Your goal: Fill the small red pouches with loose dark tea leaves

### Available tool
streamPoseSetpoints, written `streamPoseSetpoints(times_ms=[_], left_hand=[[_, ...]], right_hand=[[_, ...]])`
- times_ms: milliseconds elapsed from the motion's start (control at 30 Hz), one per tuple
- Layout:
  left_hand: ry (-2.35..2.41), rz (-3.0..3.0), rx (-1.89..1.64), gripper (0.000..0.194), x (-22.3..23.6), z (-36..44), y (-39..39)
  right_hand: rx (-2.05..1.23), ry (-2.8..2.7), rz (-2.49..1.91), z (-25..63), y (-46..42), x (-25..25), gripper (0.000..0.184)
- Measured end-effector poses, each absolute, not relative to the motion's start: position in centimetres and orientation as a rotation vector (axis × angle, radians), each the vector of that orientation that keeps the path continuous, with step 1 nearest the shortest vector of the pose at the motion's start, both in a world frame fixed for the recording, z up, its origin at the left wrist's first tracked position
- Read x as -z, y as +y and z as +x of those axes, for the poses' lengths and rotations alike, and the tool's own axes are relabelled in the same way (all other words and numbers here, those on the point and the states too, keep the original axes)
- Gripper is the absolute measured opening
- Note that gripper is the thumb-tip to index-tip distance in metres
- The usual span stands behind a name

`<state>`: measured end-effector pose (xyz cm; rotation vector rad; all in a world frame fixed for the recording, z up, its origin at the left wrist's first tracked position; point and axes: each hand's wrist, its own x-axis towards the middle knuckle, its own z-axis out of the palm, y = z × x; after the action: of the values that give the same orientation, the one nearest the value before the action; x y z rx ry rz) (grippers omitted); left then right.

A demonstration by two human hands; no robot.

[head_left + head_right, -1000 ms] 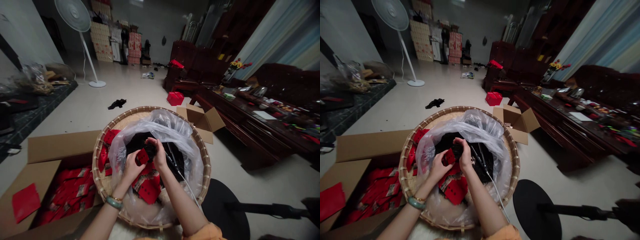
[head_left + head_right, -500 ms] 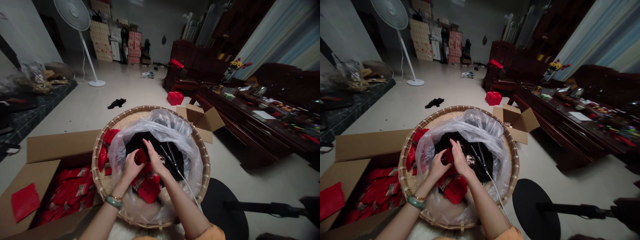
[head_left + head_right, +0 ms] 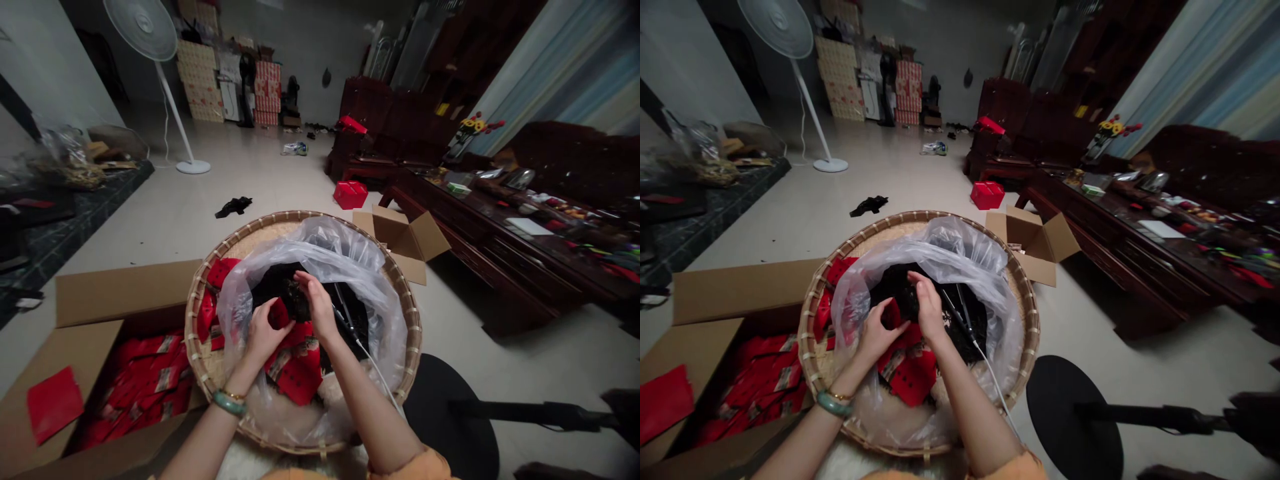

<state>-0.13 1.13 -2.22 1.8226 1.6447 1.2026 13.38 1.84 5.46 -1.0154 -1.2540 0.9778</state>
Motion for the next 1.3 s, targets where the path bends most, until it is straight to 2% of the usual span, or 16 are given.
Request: streamPoseSetpoints(times_ms=[133, 267, 333, 467, 633, 767, 867, 933, 1067, 1300], left_hand=[[1.705, 1.806, -1.224, 0.053, 2.4, -0.1, 1.1], [1.680, 1.858, -1.226, 0.048, 2.6, 0.1, 0.9], [1.651, 1.894, -1.232, 0.046, 2.4, 0.2, 0.8], [1.579, 1.955, -1.212, 0.045, 2.1, 0.1, 0.7], [1.622, 1.906, -1.202, 0.048, 2.0, -0.2, 0.9], [1.685, 1.869, -1.207, 0.052, 2.0, -0.2, 1.0], [1.704, 1.857, -1.194, 0.055, 2.0, -0.1, 1.0], [1.702, 1.854, -1.198, 0.057, 2.1, 0.0, 1.1], [1.692, 1.872, -1.223, 0.056, 2.2, -0.1, 1.1], [1.702, 1.864, -1.233, 0.056, 2.3, -0.2, 1.0]], right_hand=[[-0.801, -1.588, -1.292, 14.2, -0.6, -6.1, 0.025], [-0.553, -2.038, -1.484, 13.1, -2.2, -6.1, 0.032], [-0.481, -2.140, -1.554, 12.6, -2.1, -5.6, 0.028], [-0.536, -2.103, -1.500, 12.6, -1.3, -4.7, 0.022], [-0.630, -1.771, -1.376, 16.2, -0.9, -4.5, 0.020], [-0.703, -1.896, -1.687, 20.7, -2.9, -3.5, 0.029], [-0.560, -2.146, -2.018, 22.1, -5.5, -2.0, 0.060], [-0.436, -2.211, -2.107, 21.8, -6.7, -1.0, 0.071], [-0.341, -2.214, -2.102, 20.9, -6.5, 0.4, 0.055], [-0.551, -1.889, -1.769, 21.9, -2.5, 0.1, 0.027]])
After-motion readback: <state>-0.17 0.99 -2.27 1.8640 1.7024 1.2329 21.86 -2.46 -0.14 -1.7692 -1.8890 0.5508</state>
